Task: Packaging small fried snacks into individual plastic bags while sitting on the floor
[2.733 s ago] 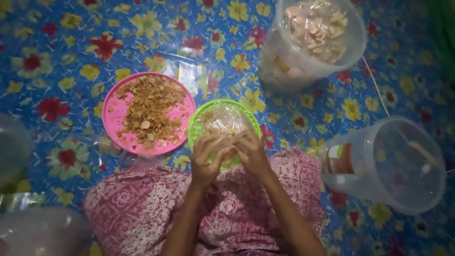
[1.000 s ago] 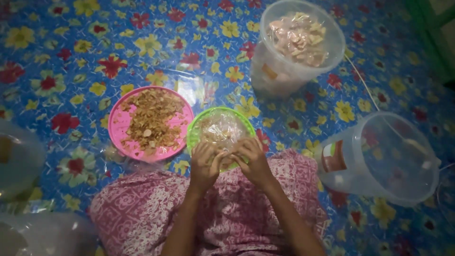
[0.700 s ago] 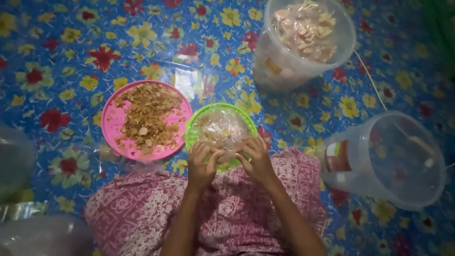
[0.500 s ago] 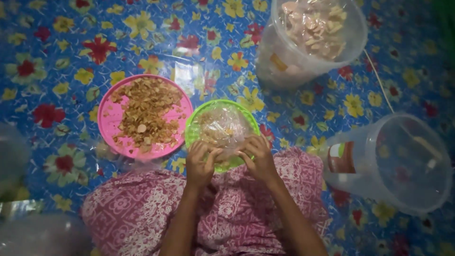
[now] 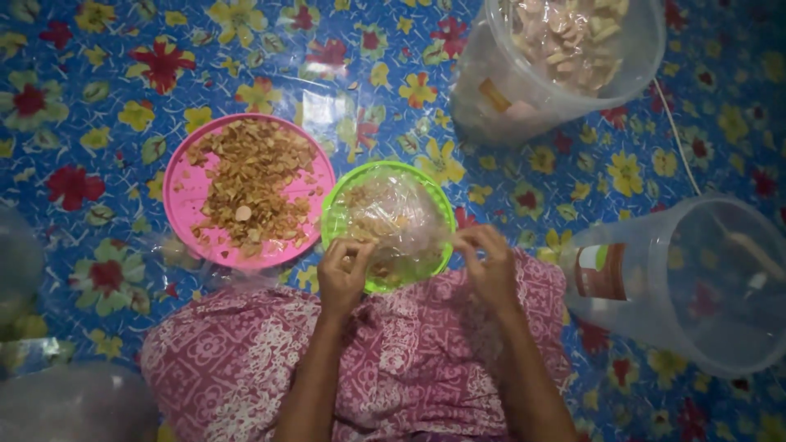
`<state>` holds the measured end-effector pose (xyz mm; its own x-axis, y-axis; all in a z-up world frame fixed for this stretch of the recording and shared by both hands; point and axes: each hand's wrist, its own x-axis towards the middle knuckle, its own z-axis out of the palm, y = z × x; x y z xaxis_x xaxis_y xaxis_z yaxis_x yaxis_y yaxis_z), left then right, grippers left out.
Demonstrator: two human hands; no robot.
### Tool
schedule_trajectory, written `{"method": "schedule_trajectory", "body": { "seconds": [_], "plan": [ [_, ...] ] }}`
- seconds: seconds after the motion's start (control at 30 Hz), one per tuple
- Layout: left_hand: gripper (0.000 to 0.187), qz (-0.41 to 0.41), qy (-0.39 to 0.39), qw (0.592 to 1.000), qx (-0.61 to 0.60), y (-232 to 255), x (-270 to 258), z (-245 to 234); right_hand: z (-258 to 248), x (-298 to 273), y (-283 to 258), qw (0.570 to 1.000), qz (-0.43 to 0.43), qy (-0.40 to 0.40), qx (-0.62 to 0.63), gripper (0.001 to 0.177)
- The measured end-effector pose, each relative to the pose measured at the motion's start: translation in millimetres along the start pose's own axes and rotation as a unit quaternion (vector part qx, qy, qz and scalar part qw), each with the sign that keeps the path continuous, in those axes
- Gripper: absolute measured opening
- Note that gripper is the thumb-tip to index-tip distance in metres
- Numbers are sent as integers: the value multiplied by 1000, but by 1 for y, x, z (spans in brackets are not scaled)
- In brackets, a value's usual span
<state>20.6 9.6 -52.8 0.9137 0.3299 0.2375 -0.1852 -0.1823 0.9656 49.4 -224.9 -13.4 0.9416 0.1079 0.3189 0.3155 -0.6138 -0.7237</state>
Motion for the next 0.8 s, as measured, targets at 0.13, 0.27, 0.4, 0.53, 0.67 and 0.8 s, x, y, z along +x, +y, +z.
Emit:
{"method": "schedule_trajectory", "body": {
  "seconds": [0.13, 0.27, 0.4, 0.53, 0.67, 0.8],
  "plan": [
    [16, 33, -2, 999, 25, -19, -6, 2, -51, 9, -35, 998, 17, 60, -8, 4],
    [16, 38, 46, 998, 30, -21, -9, -1, -110, 1, -29, 978, 69, 195, 29, 7],
    [25, 29, 31, 997, 70, -21, -14, -3, -181, -18, -38, 953, -5, 287, -92, 5],
    [20, -6, 26, 996, 89, -19, -19, -4, -237, -33, -29, 929, -76, 334, -140, 7],
    [25, -12, 33, 993, 113, -26, -23, -5, -276, -63, 26, 918, 6, 338, -210, 8],
    [23, -81, 48, 992, 86, 6, -26, -4, -285, -76, 72, 908, 189, 307, -215, 11]
  ]
}}
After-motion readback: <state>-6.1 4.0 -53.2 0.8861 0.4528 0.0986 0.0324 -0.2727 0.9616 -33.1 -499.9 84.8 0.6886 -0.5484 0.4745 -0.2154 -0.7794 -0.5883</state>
